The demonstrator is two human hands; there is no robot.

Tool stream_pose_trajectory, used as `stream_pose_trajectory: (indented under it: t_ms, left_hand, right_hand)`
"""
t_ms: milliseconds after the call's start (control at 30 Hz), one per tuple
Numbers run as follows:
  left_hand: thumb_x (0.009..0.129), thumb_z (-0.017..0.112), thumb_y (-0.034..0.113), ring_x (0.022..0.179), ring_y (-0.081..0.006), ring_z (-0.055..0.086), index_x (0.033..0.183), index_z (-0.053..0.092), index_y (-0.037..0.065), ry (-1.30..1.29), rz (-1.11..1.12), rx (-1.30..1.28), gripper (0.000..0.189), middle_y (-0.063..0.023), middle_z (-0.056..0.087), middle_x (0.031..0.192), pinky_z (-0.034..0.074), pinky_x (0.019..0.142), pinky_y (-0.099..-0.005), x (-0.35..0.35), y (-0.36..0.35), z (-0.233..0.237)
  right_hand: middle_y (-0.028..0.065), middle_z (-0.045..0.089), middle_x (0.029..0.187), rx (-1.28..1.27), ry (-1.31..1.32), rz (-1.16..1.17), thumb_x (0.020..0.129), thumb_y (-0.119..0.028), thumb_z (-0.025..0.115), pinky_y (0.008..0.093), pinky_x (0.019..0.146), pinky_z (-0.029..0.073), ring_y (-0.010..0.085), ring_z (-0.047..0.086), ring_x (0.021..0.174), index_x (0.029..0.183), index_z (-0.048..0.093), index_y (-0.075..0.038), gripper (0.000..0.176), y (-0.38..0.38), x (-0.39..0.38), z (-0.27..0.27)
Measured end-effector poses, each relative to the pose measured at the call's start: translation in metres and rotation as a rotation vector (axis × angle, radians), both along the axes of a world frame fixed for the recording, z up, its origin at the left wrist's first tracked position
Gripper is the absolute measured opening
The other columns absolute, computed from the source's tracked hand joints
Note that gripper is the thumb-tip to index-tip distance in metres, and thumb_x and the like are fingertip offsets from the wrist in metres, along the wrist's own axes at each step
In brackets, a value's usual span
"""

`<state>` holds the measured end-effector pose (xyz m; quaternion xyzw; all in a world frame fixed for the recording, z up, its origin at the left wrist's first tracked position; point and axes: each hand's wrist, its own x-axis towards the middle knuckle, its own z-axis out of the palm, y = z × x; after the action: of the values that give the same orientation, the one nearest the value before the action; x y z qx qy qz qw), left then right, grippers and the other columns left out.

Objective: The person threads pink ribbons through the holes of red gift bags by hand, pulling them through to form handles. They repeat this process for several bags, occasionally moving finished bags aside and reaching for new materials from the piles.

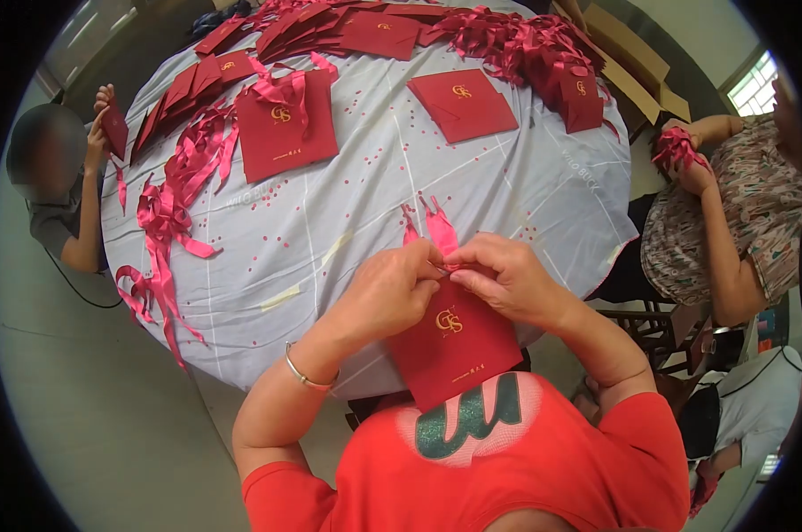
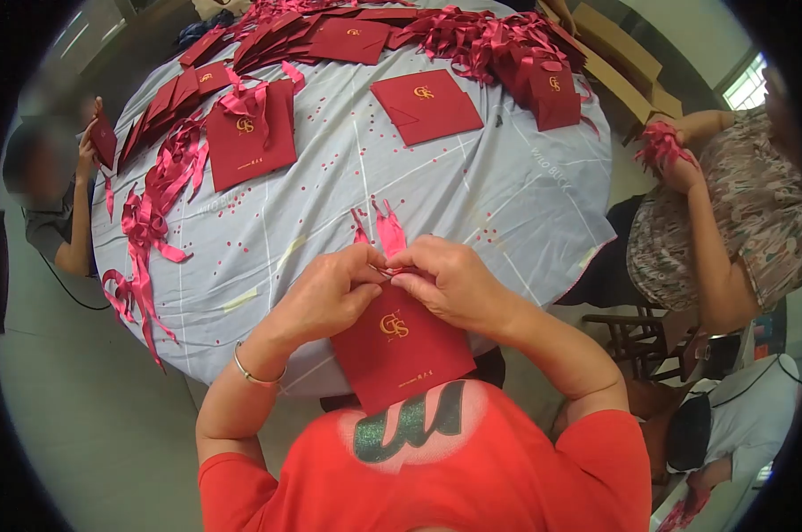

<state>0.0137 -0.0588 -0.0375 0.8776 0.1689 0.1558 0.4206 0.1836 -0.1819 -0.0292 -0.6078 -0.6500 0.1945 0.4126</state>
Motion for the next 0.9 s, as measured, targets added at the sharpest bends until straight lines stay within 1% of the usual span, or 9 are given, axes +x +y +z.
stream_pose_trajectory:
  t_ms: [133, 300, 367, 400, 467, 500, 567, 667, 900]
  left_hand:
    - [0.081, 0.064, 0.002, 0.084, -0.0291, 0.069, 0.099, 0.061, -0.001, 0.076, -0.063, -0.157, 0.019, -0.0161, 0.071, 0.092, 0.051, 0.073, -0.0365, -0.002, 0.008, 0.012]
    - [0.082, 0.063, 0.000, 0.080, -0.0218, 0.070, 0.098, 0.061, -0.001, 0.147, -0.129, -0.161, 0.017, -0.0147, 0.073, 0.092, 0.052, 0.071, -0.0317, -0.011, 0.021, 0.024]
    - [0.084, 0.061, -0.003, 0.080, -0.0150, 0.068, 0.103, 0.062, -0.001, 0.167, -0.202, -0.348, 0.020, -0.0114, 0.073, 0.091, 0.052, 0.070, -0.0273, -0.017, 0.029, 0.023]
    - [0.084, 0.061, -0.003, 0.080, -0.0150, 0.068, 0.103, 0.062, -0.001, 0.165, -0.192, -0.354, 0.020, -0.0114, 0.073, 0.091, 0.052, 0.070, -0.0273, -0.019, 0.034, 0.021]
    - [0.085, 0.058, -0.006, 0.072, -0.0091, 0.065, 0.110, 0.063, -0.001, 0.163, -0.290, -0.510, 0.026, -0.0089, 0.073, 0.092, 0.051, 0.063, -0.0244, -0.023, 0.042, 0.017]
    - [0.085, 0.058, -0.006, 0.072, -0.0091, 0.065, 0.110, 0.063, -0.001, 0.159, -0.281, -0.517, 0.026, -0.0089, 0.073, 0.092, 0.051, 0.063, -0.0244, -0.023, 0.044, 0.020]
    - [0.087, 0.055, -0.004, 0.062, -0.0076, 0.063, 0.112, 0.063, -0.001, 0.280, -0.242, -0.754, 0.026, -0.0064, 0.071, 0.087, 0.048, 0.054, -0.0229, -0.022, 0.044, 0.027]
    - [0.091, 0.052, 0.000, 0.054, -0.0072, 0.060, 0.110, 0.064, -0.001, 0.360, -0.244, -0.700, 0.023, -0.0042, 0.068, 0.080, 0.045, 0.048, -0.0214, -0.018, 0.041, 0.019]
    - [0.093, 0.050, 0.003, 0.054, -0.0078, 0.061, 0.109, 0.061, 0.000, 0.416, -0.207, -0.797, 0.019, -0.0019, 0.063, 0.078, 0.041, 0.045, -0.0216, -0.013, 0.042, 0.014]
  right_hand:
    - [0.0128, 0.060, 0.080, 0.005, -0.162, -0.011, 0.080, -0.003, 0.071, 0.0334, 0.062, 0.048, 0.0265, 0.060, 0.069, 0.090, 0.065, -0.001, 0.011, -0.002, 0.000, 0.003]
    - [0.0126, 0.060, 0.077, -0.065, -0.172, -0.036, 0.080, -0.005, 0.072, 0.0335, 0.060, 0.048, 0.0262, 0.061, 0.067, 0.085, 0.064, -0.001, 0.010, -0.001, 0.006, 0.011]
    - [0.0126, 0.060, 0.076, -0.058, -0.217, -0.026, 0.080, -0.006, 0.072, 0.0331, 0.059, 0.048, 0.0259, 0.061, 0.066, 0.085, 0.065, -0.001, 0.010, -0.003, 0.009, 0.014]
    - [0.0126, 0.060, 0.076, -0.083, -0.216, -0.049, 0.080, -0.006, 0.072, 0.0331, 0.059, 0.048, 0.0256, 0.061, 0.066, 0.085, 0.065, -0.001, 0.010, -0.004, 0.010, 0.016]
    - [0.0125, 0.060, 0.075, -0.112, -0.219, -0.060, 0.080, -0.007, 0.071, 0.0331, 0.059, 0.048, 0.0254, 0.061, 0.065, 0.084, 0.065, 0.000, 0.010, -0.006, 0.012, 0.018]
    - [0.0126, 0.060, 0.076, -0.110, -0.214, -0.071, 0.080, -0.006, 0.071, 0.0332, 0.059, 0.048, 0.0253, 0.061, 0.065, 0.085, 0.065, 0.000, 0.010, -0.006, 0.013, 0.019]
    - [0.0126, 0.061, 0.076, -0.112, -0.208, -0.078, 0.081, -0.006, 0.071, 0.0333, 0.059, 0.048, 0.0252, 0.061, 0.065, 0.086, 0.066, 0.000, 0.010, -0.006, 0.013, 0.020]
    - [0.0119, 0.060, 0.075, -0.096, -0.203, -0.088, 0.081, -0.005, 0.070, 0.0326, 0.059, 0.047, 0.0249, 0.060, 0.065, 0.087, 0.066, 0.000, 0.008, -0.004, 0.011, 0.021]
    - [0.0118, 0.065, 0.082, 0.171, -0.183, -0.009, 0.074, 0.004, 0.072, 0.0327, 0.058, 0.052, 0.0262, 0.065, 0.069, 0.090, 0.068, -0.001, 0.017, -0.005, -0.004, 0.021]
